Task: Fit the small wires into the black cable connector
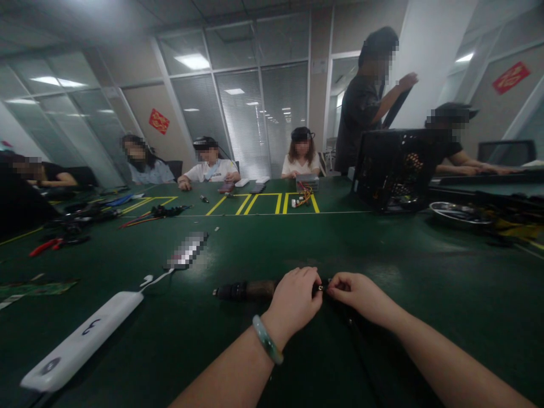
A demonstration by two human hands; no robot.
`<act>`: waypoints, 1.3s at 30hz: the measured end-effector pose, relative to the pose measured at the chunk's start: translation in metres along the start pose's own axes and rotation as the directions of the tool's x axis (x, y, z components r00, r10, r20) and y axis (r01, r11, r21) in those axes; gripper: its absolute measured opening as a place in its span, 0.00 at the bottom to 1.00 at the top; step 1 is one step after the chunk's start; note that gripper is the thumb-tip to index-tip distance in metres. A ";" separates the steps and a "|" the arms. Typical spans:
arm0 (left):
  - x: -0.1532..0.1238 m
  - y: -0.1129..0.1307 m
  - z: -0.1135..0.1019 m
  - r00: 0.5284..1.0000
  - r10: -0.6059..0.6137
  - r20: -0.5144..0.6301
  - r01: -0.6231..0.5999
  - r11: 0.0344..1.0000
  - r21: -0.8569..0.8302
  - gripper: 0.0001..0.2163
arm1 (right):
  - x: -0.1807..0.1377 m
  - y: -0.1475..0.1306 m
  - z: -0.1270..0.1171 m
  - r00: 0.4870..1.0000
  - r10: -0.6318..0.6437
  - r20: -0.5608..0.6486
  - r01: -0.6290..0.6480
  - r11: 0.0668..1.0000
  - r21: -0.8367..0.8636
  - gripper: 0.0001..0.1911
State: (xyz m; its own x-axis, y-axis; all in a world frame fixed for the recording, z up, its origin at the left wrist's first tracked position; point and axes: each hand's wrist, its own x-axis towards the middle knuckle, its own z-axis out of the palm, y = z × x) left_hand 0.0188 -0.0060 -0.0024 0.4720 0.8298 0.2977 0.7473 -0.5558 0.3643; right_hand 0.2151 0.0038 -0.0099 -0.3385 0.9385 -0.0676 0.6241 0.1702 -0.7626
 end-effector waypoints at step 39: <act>0.002 -0.003 0.003 0.998 0.046 -0.033 -0.048 0.997 -0.055 0.04 | -0.002 -0.005 -0.001 1.000 -0.015 -0.010 0.015 0.999 -0.028 0.10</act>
State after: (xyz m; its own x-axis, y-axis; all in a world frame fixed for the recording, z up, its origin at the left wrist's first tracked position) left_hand 0.0185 -0.0025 -0.0062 0.4906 0.8011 0.3429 0.6969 -0.5969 0.3974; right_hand 0.2131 0.0010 -0.0050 -0.3406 0.9389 -0.0494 0.6386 0.1924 -0.7451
